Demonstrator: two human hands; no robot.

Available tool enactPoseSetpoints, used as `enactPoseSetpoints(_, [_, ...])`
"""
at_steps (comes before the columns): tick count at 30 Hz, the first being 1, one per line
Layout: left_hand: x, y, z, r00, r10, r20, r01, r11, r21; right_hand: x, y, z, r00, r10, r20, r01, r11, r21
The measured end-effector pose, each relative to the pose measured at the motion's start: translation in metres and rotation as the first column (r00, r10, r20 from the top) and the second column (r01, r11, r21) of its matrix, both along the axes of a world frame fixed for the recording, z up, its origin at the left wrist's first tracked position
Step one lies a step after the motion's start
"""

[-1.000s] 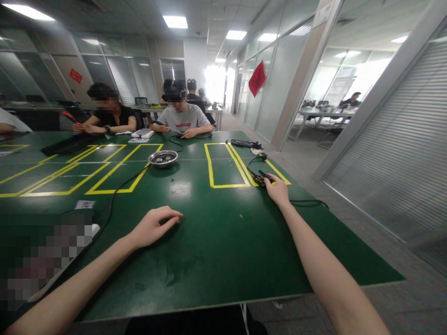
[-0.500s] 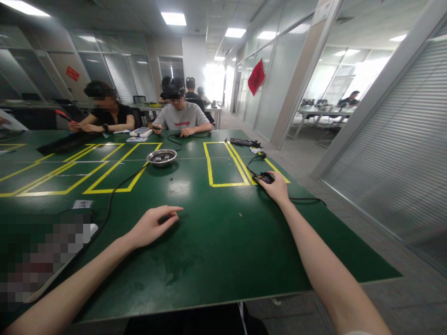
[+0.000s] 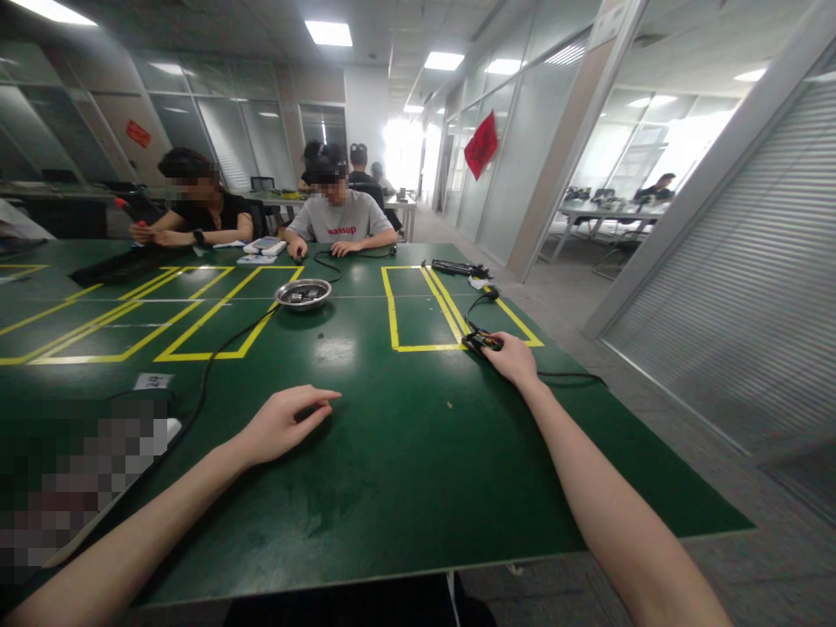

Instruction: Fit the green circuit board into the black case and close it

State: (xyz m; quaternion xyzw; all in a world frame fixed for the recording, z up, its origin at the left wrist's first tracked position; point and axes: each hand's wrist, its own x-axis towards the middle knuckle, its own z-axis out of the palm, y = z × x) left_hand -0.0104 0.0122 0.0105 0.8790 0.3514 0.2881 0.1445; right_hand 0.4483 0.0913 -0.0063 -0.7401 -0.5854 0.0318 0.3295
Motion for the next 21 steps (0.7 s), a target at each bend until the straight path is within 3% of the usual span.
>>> enactPoseSetpoints(3, [0.000,0.001,0.003,1.000,-0.016,-0.019,0.018,0.996,0.092,-0.039,-0.009,0.003,0.976,0.219,0.000,-0.219,0.975,-0.039])
enactPoseSetpoints(6, [0.002,-0.001,0.005,0.999,-0.035,0.015,0.033,0.989,0.141,-0.095,-0.029,0.002,0.878,0.478,-0.026,-0.479,0.876,-0.065])
enactPoseSetpoints(7, [0.004,-0.002,0.006,0.999,-0.041,0.023,0.037,0.989,0.145,-0.114,-0.038,0.001,0.811,0.583,-0.042,-0.585,0.808,-0.070])
enactPoseSetpoints(9, [0.007,-0.005,0.005,0.998,-0.063,0.030,0.058,0.989,0.134,-0.147,-0.057,0.002,0.528,0.846,-0.067,-0.849,0.528,-0.027])
enactPoseSetpoints(10, [0.009,-0.007,0.004,0.996,-0.085,0.029,0.080,0.989,0.122,-0.160,-0.065,0.002,0.430,0.901,-0.062,-0.902,0.431,-0.009])
enactPoseSetpoints(11, [0.011,-0.008,0.003,0.994,-0.109,0.030,0.105,0.989,0.105,-0.169,-0.073,0.003,0.381,0.923,-0.055,-0.924,0.382,0.000])
enactPoseSetpoints(13, [0.014,-0.011,0.001,0.987,-0.159,0.034,0.157,0.986,0.063,-0.180,-0.084,0.005,0.362,0.931,-0.044,-0.932,0.363,0.004])
enactPoseSetpoints(21, [0.015,-0.013,0.001,0.996,-0.076,0.050,0.077,0.997,-0.022,-0.176,-0.087,0.008,0.461,0.885,0.063,-0.886,0.463,-0.033])
